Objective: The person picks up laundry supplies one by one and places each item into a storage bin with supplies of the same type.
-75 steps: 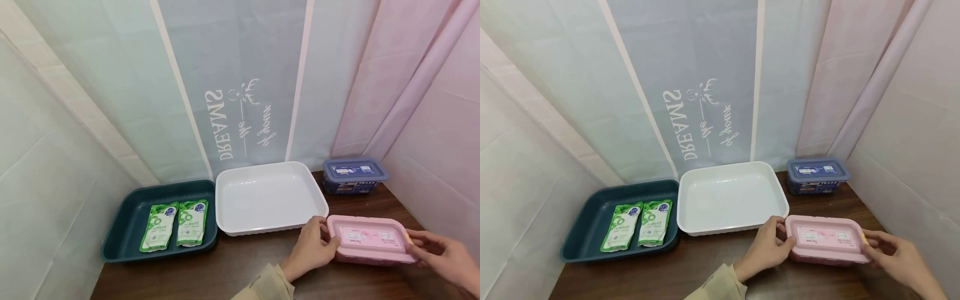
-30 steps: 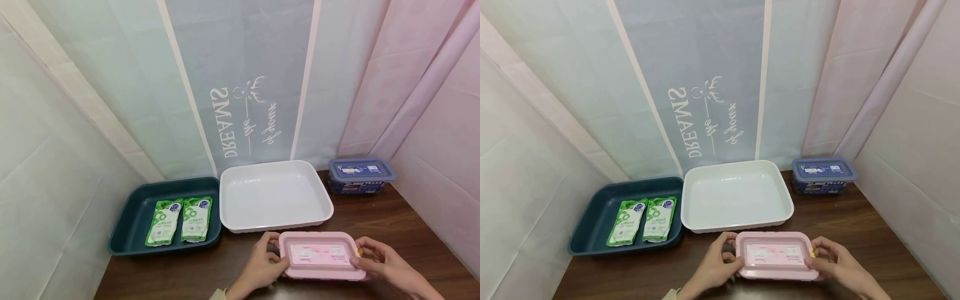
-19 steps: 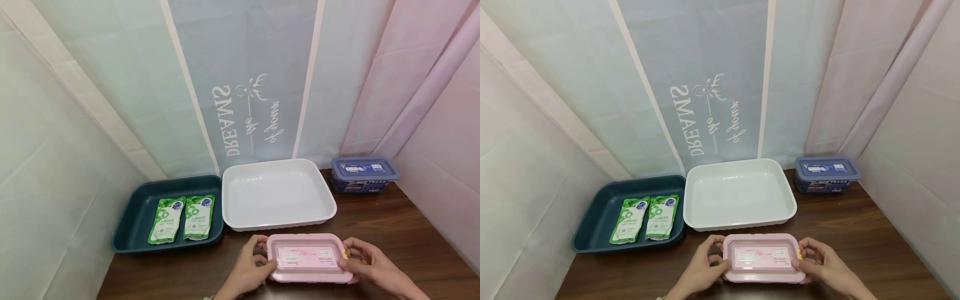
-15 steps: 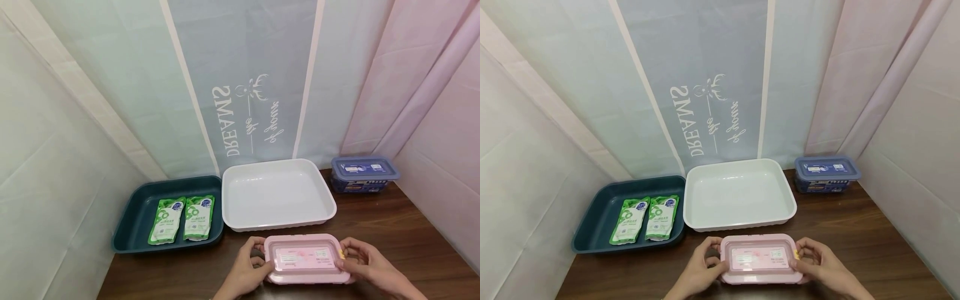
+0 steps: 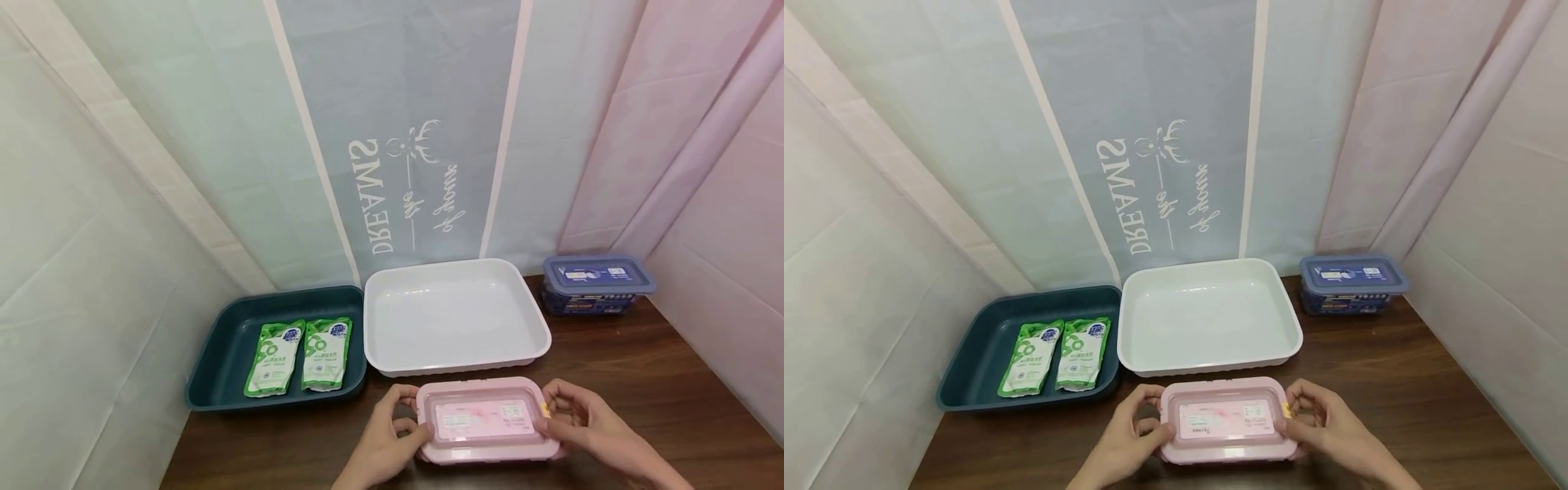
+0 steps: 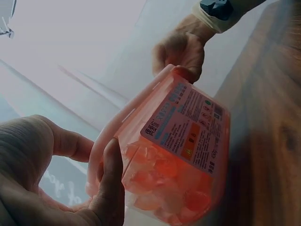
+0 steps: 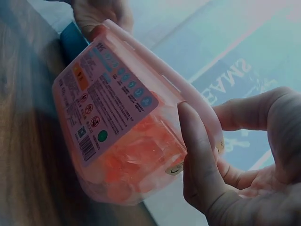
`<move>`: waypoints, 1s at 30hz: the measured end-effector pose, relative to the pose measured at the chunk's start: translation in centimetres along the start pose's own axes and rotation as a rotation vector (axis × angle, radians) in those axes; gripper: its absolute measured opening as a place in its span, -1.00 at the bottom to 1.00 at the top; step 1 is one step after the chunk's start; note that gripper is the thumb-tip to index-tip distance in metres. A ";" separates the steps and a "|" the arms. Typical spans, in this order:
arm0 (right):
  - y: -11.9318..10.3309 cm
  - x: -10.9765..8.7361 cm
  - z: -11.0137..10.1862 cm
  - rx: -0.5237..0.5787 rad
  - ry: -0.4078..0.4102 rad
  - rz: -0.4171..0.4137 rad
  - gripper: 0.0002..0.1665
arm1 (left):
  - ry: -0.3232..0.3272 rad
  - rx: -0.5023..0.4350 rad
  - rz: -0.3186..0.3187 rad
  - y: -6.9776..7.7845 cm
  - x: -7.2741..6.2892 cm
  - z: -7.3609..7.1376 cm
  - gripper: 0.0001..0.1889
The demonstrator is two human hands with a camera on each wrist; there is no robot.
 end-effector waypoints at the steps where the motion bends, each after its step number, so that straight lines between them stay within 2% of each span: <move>1: -0.3 0.1 0.1 -0.010 0.002 -0.001 -0.84 | 0.002 0.002 0.002 0.3 0.0 -0.2 -0.53; 5: -1.7 0.7 0.6 -0.035 -0.019 -0.059 -0.84 | 0.004 0.004 0.028 1.6 -0.2 -1.1 -0.52; 8: -3.2 1.1 0.8 -0.046 -0.040 -0.142 -0.85 | 0.002 0.006 0.047 2.6 -0.2 -1.6 -0.52; 12: -5.1 1.8 0.9 -0.060 -0.031 -0.206 -0.83 | 0.005 0.044 0.096 4.2 0.1 -2.3 -0.53; 21: -8.4 3.6 0.8 -0.074 -0.003 -0.235 -0.82 | 0.024 0.083 0.161 7.0 1.0 -4.0 -0.50; 25: -9.6 4.5 0.7 -0.054 0.005 -0.254 -0.80 | 0.023 0.043 0.169 7.7 1.7 -4.8 -0.45; 30: -11.1 5.4 0.3 -0.040 0.040 -0.265 -0.82 | 0.055 -0.028 0.168 8.4 3.0 -5.7 -0.44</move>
Point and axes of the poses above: each hand's wrist, its own x-axis towards the middle knuckle, its own z-axis out of the palm, y = z × x, the point moved 9 cm from there along x, towards the middle knuckle, and after that the axes turned 4 degrees about x, right-handed, at the moved point
